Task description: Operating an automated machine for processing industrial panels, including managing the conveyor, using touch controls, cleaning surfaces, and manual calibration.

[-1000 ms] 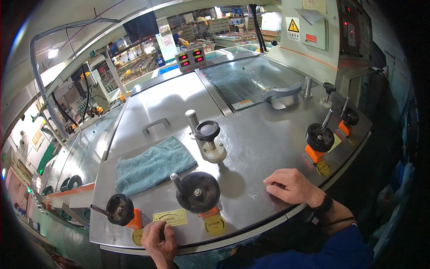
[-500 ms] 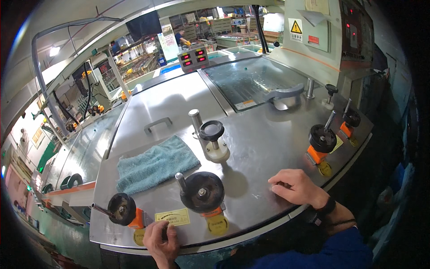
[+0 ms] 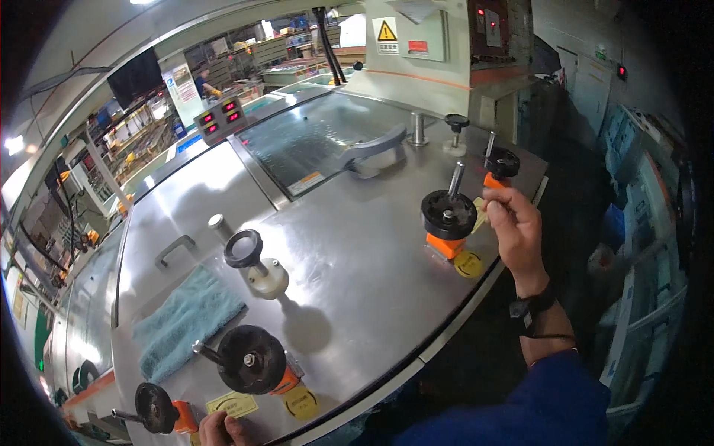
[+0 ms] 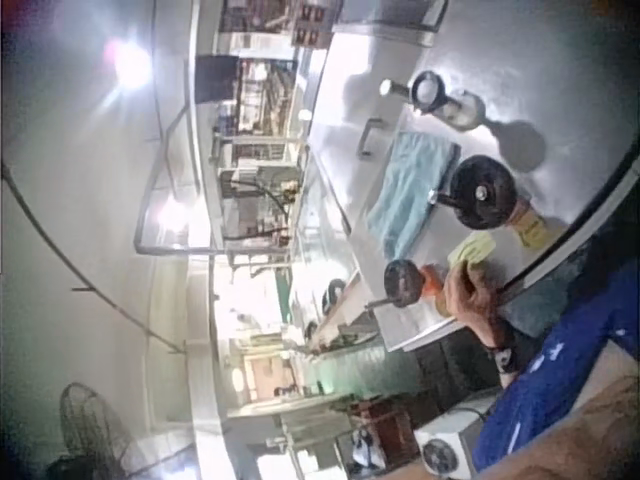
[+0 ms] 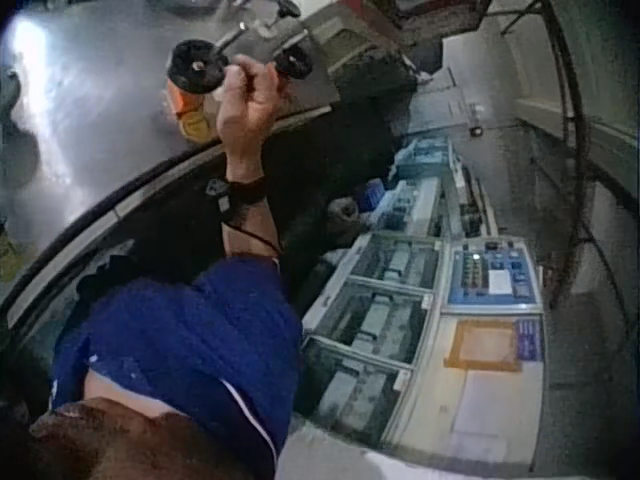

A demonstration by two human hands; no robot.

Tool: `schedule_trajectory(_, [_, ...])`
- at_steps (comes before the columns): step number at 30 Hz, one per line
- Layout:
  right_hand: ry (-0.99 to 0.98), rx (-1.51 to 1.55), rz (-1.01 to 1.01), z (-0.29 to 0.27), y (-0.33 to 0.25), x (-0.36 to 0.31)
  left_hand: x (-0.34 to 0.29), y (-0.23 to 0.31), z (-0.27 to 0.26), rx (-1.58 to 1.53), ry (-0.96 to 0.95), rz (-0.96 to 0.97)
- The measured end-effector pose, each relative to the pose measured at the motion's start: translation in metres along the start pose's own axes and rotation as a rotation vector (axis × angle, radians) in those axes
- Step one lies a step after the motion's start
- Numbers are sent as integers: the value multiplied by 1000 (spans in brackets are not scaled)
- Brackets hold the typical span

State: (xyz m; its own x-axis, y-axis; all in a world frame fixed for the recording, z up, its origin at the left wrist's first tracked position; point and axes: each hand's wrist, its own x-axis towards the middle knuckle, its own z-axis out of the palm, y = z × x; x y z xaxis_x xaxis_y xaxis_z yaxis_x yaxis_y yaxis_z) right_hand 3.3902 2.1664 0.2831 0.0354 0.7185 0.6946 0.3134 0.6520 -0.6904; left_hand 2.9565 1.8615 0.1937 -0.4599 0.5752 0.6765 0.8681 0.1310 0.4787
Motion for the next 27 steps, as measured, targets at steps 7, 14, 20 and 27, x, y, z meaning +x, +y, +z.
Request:
schedule_trajectory(7, [190,32,170,-25,58,-9,11,13,0,82,-10,9])
schedule_trajectory(14, [225,260,430,-21,107,-7,12,15,3,96,49,27])
schedule_trajectory(20, [201,290,433,-19,111,-5,8,11,4,123,55,32])
schedule_trajectory(27, [39,102,461,-22,116,-6,7,10,0,77,34,10])
